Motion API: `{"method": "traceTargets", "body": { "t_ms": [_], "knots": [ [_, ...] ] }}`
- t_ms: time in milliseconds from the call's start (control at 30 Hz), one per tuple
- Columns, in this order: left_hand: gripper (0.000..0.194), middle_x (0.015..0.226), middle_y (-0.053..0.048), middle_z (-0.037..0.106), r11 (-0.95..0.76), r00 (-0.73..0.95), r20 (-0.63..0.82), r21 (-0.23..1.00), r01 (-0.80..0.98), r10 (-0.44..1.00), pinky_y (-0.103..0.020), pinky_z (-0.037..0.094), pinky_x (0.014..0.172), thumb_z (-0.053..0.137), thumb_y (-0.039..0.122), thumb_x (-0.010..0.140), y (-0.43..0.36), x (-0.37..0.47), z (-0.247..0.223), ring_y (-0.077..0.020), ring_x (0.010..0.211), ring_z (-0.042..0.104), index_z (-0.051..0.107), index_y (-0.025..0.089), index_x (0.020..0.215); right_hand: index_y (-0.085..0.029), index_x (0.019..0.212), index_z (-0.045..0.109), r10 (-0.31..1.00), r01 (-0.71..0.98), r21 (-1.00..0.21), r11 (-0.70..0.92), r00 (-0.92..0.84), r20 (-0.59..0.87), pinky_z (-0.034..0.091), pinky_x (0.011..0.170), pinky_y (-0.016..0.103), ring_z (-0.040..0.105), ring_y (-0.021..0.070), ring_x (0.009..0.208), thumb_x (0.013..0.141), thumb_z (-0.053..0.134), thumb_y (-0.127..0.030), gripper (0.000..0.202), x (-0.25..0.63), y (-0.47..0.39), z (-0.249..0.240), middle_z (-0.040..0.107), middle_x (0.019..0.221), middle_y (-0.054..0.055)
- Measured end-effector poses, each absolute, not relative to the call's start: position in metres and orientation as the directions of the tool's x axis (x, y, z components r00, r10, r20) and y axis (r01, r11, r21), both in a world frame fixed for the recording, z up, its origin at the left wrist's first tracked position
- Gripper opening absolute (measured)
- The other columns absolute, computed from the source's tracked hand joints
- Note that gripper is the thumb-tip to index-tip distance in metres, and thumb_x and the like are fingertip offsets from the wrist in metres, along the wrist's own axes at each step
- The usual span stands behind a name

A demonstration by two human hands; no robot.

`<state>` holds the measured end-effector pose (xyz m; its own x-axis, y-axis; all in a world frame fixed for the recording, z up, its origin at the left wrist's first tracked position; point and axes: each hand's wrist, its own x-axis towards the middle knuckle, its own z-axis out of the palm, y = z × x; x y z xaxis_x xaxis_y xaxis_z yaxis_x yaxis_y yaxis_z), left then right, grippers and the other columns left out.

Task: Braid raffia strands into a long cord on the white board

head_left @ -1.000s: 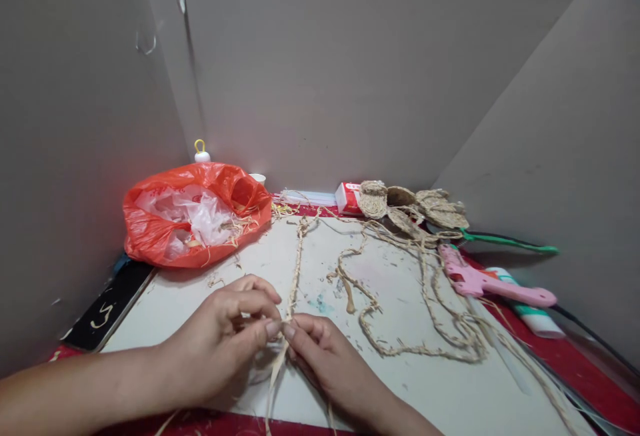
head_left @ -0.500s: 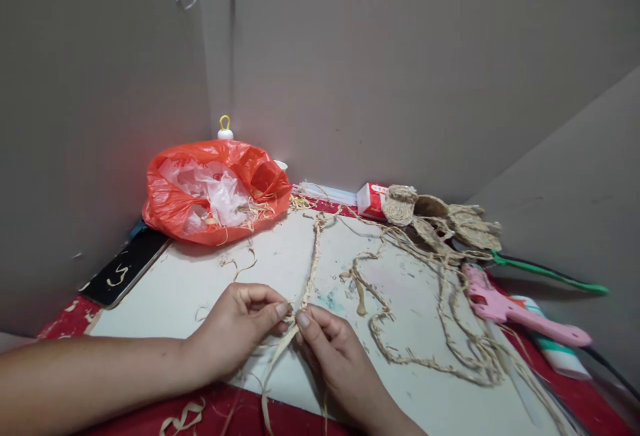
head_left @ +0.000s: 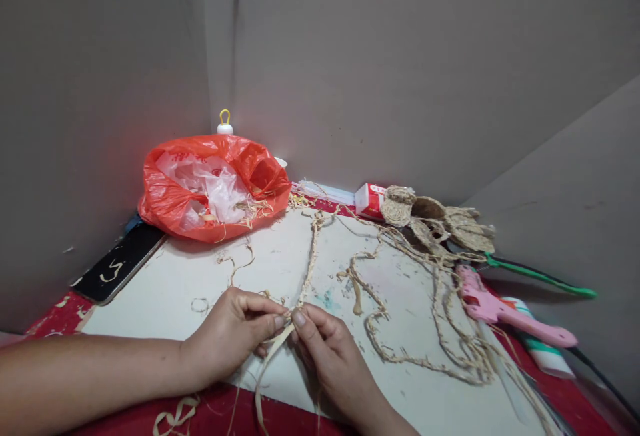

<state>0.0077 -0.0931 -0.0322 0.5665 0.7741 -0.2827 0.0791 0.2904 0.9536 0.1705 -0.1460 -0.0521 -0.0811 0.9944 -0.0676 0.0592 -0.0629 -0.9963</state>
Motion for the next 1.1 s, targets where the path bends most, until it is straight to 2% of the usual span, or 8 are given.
{"method": "traceTargets", "body": {
  "t_ms": [133,233,500,633,800,867,967,1100],
  "knots": [
    [0.024,0.071,-0.003,0.068,0.082,0.602,-0.158,0.985,0.152,0.783,-0.023,0.042,0.063,0.061,0.034,0.082,-0.090,0.006,-0.033,-0.0122,0.064,0.054,0.075,0.013,0.083,-0.019,0.067,0.043,0.994,0.078,-0.995,-0.066,-0.085,-0.073,0.030,0.056,0.025,0.032,0.0112,0.058,0.094,0.044,-0.049,0.041,0.171,-0.147,-0.053,0.037,0.062,-0.005],
    [0.021,0.074,-0.003,0.068,-0.012,0.601,-0.114,0.979,0.202,0.791,-0.023,0.042,0.068,0.059,0.030,0.082,-0.088,0.005,-0.030,-0.0133,0.070,0.056,0.072,0.013,0.080,-0.019,0.068,0.043,0.989,0.062,-0.994,-0.087,-0.113,-0.093,0.029,0.055,0.025,0.030,0.0108,0.057,0.094,0.046,-0.049,0.039,0.170,-0.148,-0.055,0.036,0.062,-0.005],
    [0.011,0.059,0.004,0.050,-0.115,0.645,-0.175,0.917,0.382,0.744,-0.019,0.032,0.054,0.053,0.022,0.078,-0.083,0.000,-0.019,-0.0092,0.057,0.043,0.056,0.015,0.070,-0.019,0.067,0.043,0.975,0.091,-0.990,-0.105,-0.187,-0.121,0.028,0.054,0.025,0.030,0.0113,0.058,0.092,0.049,-0.048,0.038,0.171,-0.145,-0.054,0.036,0.062,-0.004],
    [0.010,0.054,0.005,0.048,-0.073,0.665,-0.268,0.896,0.438,0.697,-0.019,0.028,0.047,0.048,0.023,0.079,-0.083,0.000,-0.013,-0.0087,0.049,0.041,0.047,0.018,0.070,-0.020,0.063,0.041,0.984,0.196,-0.977,-0.086,-0.136,-0.114,0.028,0.055,0.025,0.031,0.0121,0.059,0.090,0.049,-0.045,0.038,0.168,-0.144,-0.051,0.035,0.061,-0.004],
    [0.009,0.052,0.007,0.040,-0.052,0.633,-0.308,0.874,0.483,0.710,-0.019,0.022,0.042,0.049,0.019,0.074,-0.080,0.006,-0.011,-0.0071,0.047,0.032,0.045,0.018,0.066,-0.020,0.058,0.037,0.993,0.271,-0.958,-0.091,-0.043,-0.107,0.026,0.054,0.026,0.030,0.0122,0.058,0.086,0.051,-0.042,0.038,0.162,-0.143,-0.049,0.031,0.058,-0.004],
    [0.009,0.052,0.007,0.041,-0.046,0.620,-0.316,0.868,0.495,0.718,-0.019,0.023,0.042,0.048,0.019,0.074,-0.082,0.009,-0.011,-0.0074,0.047,0.032,0.045,0.018,0.066,-0.020,0.056,0.040,0.991,0.217,-0.968,-0.130,-0.007,-0.134,0.026,0.053,0.026,0.030,0.0121,0.057,0.083,0.054,-0.042,0.038,0.160,-0.144,-0.048,0.033,0.056,-0.004],
    [0.009,0.054,0.006,0.043,-0.120,0.602,-0.246,0.857,0.502,0.760,-0.019,0.027,0.045,0.048,0.018,0.075,-0.089,0.013,-0.010,-0.0083,0.051,0.037,0.045,0.018,0.066,-0.019,0.055,0.046,0.981,0.073,-0.978,-0.196,0.017,-0.196,0.025,0.051,0.025,0.030,0.0113,0.053,0.080,0.059,-0.043,0.037,0.158,-0.147,-0.046,0.038,0.053,-0.004],
    [0.010,0.051,0.006,0.045,-0.146,0.578,-0.209,0.850,0.506,0.788,-0.019,0.028,0.045,0.043,0.017,0.078,-0.101,0.014,-0.011,-0.0086,0.047,0.040,0.041,0.020,0.069,-0.018,0.049,0.050,0.968,-0.058,-0.966,-0.253,-0.008,-0.253,0.022,0.047,0.024,0.027,0.0096,0.046,0.082,0.060,-0.045,0.044,0.155,-0.151,-0.046,0.038,0.046,-0.005]
  ]
}}
